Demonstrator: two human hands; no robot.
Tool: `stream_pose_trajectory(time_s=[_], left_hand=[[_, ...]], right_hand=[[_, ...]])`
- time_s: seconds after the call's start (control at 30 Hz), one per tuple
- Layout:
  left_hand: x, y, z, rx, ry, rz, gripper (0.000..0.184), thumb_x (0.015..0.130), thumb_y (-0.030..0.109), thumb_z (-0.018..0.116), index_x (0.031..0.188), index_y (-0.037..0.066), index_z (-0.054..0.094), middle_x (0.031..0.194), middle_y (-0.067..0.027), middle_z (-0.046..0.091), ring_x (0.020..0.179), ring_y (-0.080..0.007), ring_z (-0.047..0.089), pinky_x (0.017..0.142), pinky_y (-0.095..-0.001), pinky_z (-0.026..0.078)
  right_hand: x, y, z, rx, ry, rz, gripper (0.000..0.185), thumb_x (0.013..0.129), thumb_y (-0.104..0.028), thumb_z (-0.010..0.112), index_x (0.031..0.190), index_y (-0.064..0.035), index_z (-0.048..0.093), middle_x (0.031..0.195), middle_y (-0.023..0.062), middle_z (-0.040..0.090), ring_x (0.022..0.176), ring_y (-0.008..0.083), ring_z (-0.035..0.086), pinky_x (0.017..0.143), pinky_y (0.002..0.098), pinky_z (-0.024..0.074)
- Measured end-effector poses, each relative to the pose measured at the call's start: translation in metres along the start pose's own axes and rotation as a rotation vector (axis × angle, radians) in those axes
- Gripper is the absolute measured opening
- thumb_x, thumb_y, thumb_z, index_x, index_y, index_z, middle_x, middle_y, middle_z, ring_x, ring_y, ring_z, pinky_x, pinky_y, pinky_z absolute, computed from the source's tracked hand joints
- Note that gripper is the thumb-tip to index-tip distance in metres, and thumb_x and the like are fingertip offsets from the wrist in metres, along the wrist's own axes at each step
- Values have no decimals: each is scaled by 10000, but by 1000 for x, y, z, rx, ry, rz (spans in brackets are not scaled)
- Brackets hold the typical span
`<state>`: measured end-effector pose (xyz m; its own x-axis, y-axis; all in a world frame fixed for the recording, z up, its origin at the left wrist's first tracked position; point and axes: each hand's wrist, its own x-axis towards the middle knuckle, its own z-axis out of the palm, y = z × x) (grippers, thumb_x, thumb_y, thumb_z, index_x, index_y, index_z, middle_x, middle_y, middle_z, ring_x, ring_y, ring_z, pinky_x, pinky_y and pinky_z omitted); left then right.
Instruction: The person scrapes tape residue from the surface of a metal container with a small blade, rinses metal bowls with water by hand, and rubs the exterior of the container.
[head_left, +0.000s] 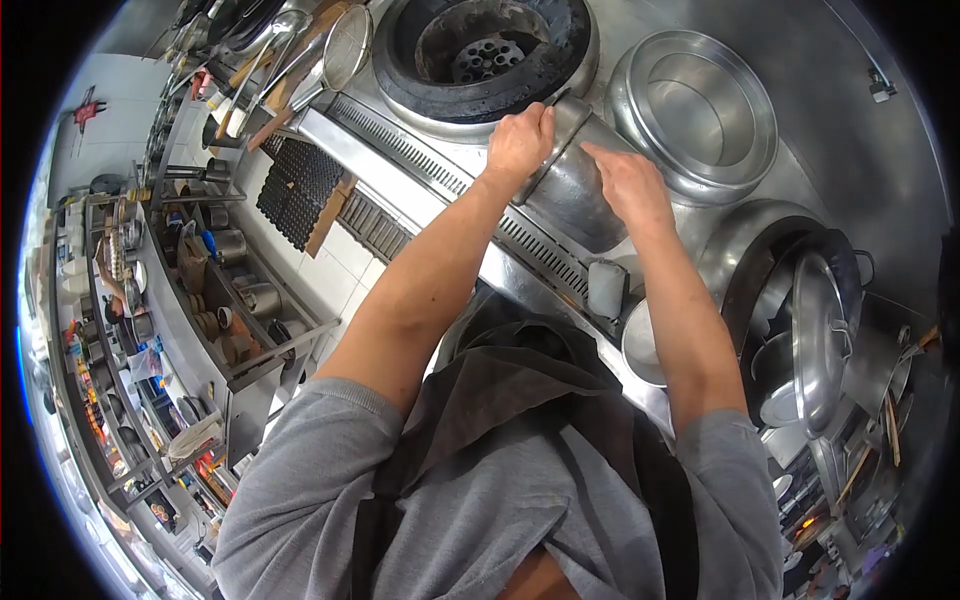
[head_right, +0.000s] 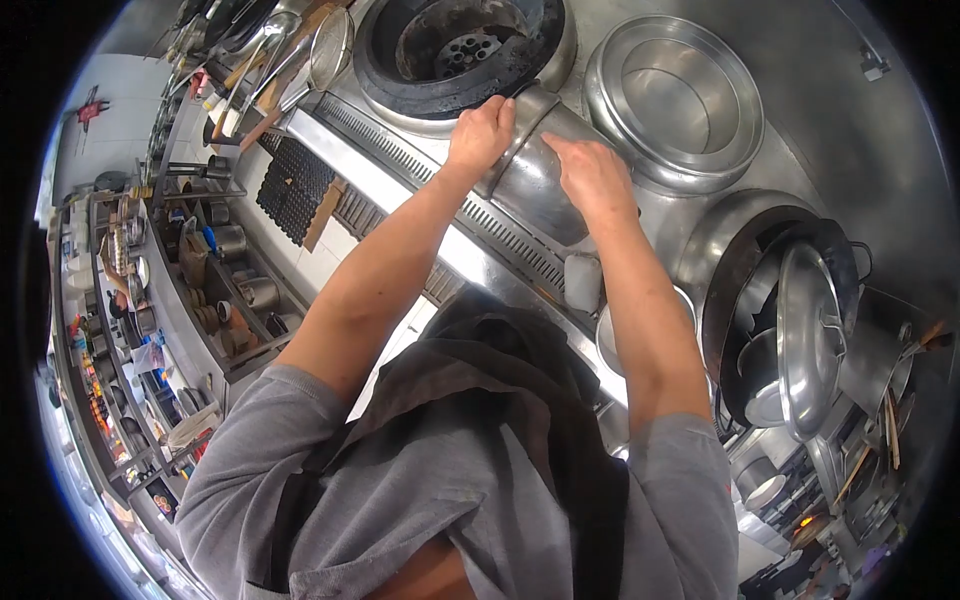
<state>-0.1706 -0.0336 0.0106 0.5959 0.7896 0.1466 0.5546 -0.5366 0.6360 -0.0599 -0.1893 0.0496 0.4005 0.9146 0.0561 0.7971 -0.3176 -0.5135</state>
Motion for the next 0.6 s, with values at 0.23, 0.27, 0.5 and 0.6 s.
stream_pose_trajectory(time_s=[0.23, 0.27, 0.5, 0.6], left_hand=[[6, 3, 0, 50, -44, -1, 343, 982, 358, 475, 898, 66, 636, 810, -274, 674, 819, -494, 652, 777, -585, 519], [6, 4, 1, 49, -45, -2, 343, 982, 358, 475, 898, 66, 636, 810, -274, 674, 819, -494, 652, 777, -585, 519], [6, 2, 2, 36, -32, 8, 337, 981, 353, 489, 897, 68, 648, 806, -277, 667, 815, -499, 643, 769, -582, 514], [8, 1, 3, 55, -36, 5, 346, 983, 357, 475, 898, 67, 643, 806, -273, 676, 811, -487, 657, 772, -576, 526]], right_hand=[[-21, -18, 6, -93, -138, -148, 485, 846, -5, 480, 1242, -216, 664, 933, 161, 696, 871, 361, 677, 790, 464, 547], [-19, -15, 8, -93, -139, -147, 485, 846, -5, 480, 1242, -216, 664, 933, 161, 696, 871, 361, 677, 790, 464, 547], [2, 1, -4, -51, -30, 27, 334, 919, -99, 518, 1189, -184, 694, 1014, 167, 701, 902, 355, 675, 788, 465, 537], [-6, -5, 9, -84, -37, -48, 389, 879, -55, 513, 1200, -190, 687, 973, 167, 702, 885, 351, 680, 785, 464, 542]])
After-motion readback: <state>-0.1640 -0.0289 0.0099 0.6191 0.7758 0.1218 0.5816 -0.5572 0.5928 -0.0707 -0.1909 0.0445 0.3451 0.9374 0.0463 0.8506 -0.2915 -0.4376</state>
